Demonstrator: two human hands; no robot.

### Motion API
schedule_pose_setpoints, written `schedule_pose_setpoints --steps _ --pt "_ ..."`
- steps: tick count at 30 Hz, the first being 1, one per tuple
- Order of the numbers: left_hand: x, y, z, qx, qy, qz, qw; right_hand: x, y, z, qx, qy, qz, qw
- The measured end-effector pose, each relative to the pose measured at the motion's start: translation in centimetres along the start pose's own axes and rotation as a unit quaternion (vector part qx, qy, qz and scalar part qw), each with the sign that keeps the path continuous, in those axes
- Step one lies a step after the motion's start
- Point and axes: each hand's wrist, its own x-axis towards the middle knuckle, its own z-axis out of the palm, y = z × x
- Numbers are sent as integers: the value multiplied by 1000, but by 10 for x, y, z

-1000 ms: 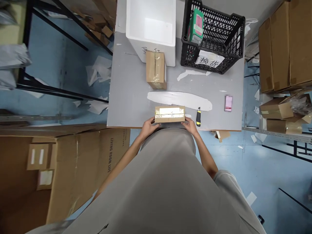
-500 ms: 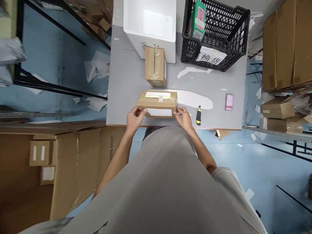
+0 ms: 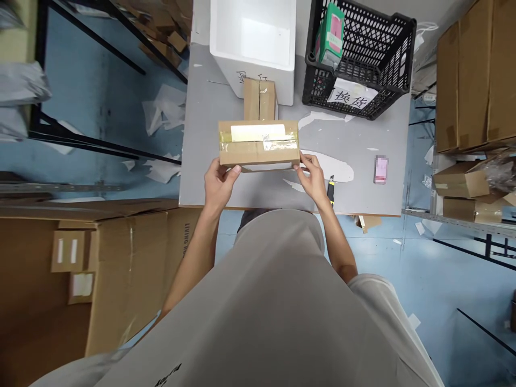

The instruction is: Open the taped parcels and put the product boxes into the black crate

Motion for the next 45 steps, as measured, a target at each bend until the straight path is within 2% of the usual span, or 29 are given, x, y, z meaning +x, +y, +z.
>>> schedule_pose_setpoints --steps 7,11,14,18,23,27,29,32,35,41,45 --pt "19 40 4 46 -24 32 998 12 -26 -21 -27 25 -34 999" --pt "23 40 5 48 -32 35 998 7 -24 -24 -26 24 -17 999" --pt "16 23 8 65 -50 -11 997 -6 -9 -20 -32 11 28 999" --pt "-7 -15 15 83 -76 -108 988 -31 21 -12 -63 -30 109 992" --pt "-38 -62 27 141 -109 -233 956 -54 57 4 -154 -106 216 958" --pt "-48 -88 30 200 -126 -274 932 -56 75 16 -213 -159 270 925" --pt "-46 -98 28 213 -133 -278 927 -53 81 20 -216 -173 283 919" --pt "-33 -109 25 212 -141 -284 924 -49 87 22 -191 -170 290 922" --pt "-2 -118 23 229 -129 -300 917 -46 90 23 -165 -164 306 923" --pt "87 -129 30 296 -27 -289 910 -47 88 25 -151 -152 349 912" --pt "116 -138 35 282 -1 -264 922 -51 86 24 -140 -138 360 912"
